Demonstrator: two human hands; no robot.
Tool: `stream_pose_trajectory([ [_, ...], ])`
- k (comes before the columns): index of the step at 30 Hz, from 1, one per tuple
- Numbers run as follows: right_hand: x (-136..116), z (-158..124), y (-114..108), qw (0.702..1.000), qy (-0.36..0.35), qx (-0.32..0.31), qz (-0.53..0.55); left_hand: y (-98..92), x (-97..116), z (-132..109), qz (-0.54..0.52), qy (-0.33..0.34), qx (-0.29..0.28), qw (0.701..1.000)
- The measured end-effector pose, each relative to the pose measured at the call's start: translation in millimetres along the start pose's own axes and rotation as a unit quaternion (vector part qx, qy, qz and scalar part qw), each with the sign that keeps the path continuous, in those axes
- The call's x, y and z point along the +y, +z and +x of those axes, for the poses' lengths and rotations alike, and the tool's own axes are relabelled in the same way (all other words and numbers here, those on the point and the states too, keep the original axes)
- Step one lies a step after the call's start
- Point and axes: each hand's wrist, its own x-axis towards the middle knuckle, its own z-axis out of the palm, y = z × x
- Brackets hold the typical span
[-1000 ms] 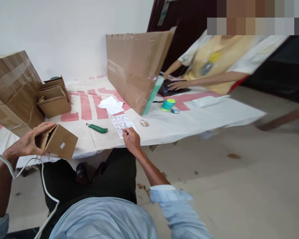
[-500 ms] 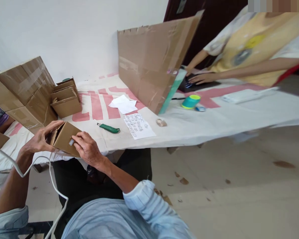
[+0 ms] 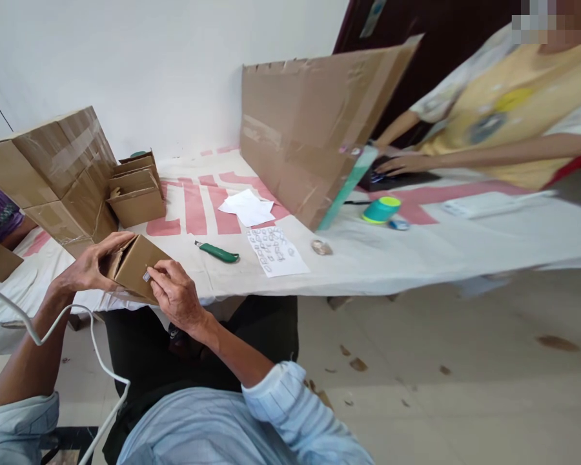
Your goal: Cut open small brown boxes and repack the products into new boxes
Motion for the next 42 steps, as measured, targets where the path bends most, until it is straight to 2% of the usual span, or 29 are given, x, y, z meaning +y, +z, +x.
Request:
stream_pose_trajectory([
  [22,13.9,-17.3,-6.4,0.995,0.074,0.049,0.05,24.3,9.8,27.1,0.1,-0.003,-0.03,0.994],
  [30,20.2,-20.3,-9.4,0.993,0.101,0.035,0.056,31.0,6.9,29.0,0.122,-0.011,-0.042,0.992],
  [33,19.4,-25.1,-7.5,0.992,0.102,0.03,0.064,37.0,6.8,29.9,0.129,-0.016,-0.03,0.991],
  [36,22.4,-31.6,-3.9,0.988,0.136,0.038,0.063,45.3,7.8,31.6,0.125,-0.026,-0.018,0.992],
  [39,33.4,-36.8,-2.8,0.982,0.176,0.007,0.069,44.8,6.5,29.9,0.075,-0.027,-0.02,0.997],
  [42,48.1,-39.3,-6.0,0.973,0.207,-0.056,0.082,28.1,-3.2,16.4,0.026,-0.032,0.04,0.998],
])
